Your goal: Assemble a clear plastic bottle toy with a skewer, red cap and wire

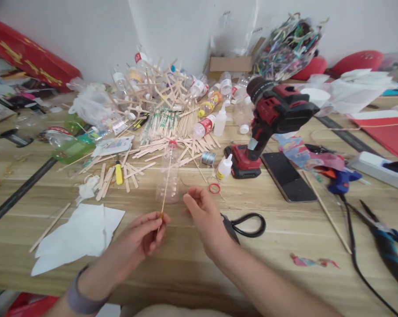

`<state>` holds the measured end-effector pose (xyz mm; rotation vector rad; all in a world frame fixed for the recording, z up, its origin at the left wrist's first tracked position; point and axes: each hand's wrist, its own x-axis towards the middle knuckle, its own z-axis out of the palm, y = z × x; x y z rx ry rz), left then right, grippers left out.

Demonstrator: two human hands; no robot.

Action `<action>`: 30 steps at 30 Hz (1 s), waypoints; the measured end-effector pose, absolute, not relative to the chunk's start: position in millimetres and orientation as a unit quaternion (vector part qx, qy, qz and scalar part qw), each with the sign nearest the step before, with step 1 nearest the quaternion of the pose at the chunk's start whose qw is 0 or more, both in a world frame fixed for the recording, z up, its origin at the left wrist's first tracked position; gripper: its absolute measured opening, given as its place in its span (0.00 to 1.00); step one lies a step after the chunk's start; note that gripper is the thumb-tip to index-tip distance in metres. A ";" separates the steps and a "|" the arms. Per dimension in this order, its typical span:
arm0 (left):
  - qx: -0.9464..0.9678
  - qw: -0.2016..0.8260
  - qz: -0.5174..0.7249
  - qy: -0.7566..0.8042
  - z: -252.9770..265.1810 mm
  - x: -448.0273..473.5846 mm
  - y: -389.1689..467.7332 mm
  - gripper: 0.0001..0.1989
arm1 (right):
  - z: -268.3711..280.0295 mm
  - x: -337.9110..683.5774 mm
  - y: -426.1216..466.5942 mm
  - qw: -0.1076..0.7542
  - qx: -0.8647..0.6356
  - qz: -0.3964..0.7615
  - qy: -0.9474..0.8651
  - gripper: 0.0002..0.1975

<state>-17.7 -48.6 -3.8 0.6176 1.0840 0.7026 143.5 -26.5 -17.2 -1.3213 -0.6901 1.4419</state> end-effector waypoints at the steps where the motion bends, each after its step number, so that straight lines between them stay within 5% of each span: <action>1: 0.279 0.750 0.339 0.495 -4.1 -16.5 -53.6 0.15 | -17.0 142.4 -23.4 0.511 -0.550 0.596 -0.286 0.19; 9: 0.357 0.766 0.263 0.465 -21.9 -26.6 -91.7 0.19 | 3.9 122.2 -24.9 0.391 -0.424 0.758 -0.305 0.22; 15: 0.486 0.574 0.279 0.597 -1.7 -76.9 -62.6 0.23 | 8.5 118.4 -33.7 0.429 -0.383 0.740 -0.349 0.27; 20: 0.356 0.696 0.453 0.429 13.6 -66.0 -14.8 0.29 | 2.3 107.1 -45.8 0.372 -0.299 0.762 -0.438 0.29; 25: 0.315 0.772 0.401 0.381 9.1 -46.0 17.6 0.15 | -11.9 131.3 -30.6 0.381 -0.417 0.522 -0.639 0.17; 30: 0.368 0.819 0.300 0.323 4.0 -43.6 19.7 0.26 | -15.9 164.6 -2.8 0.448 -0.491 0.436 -0.607 0.27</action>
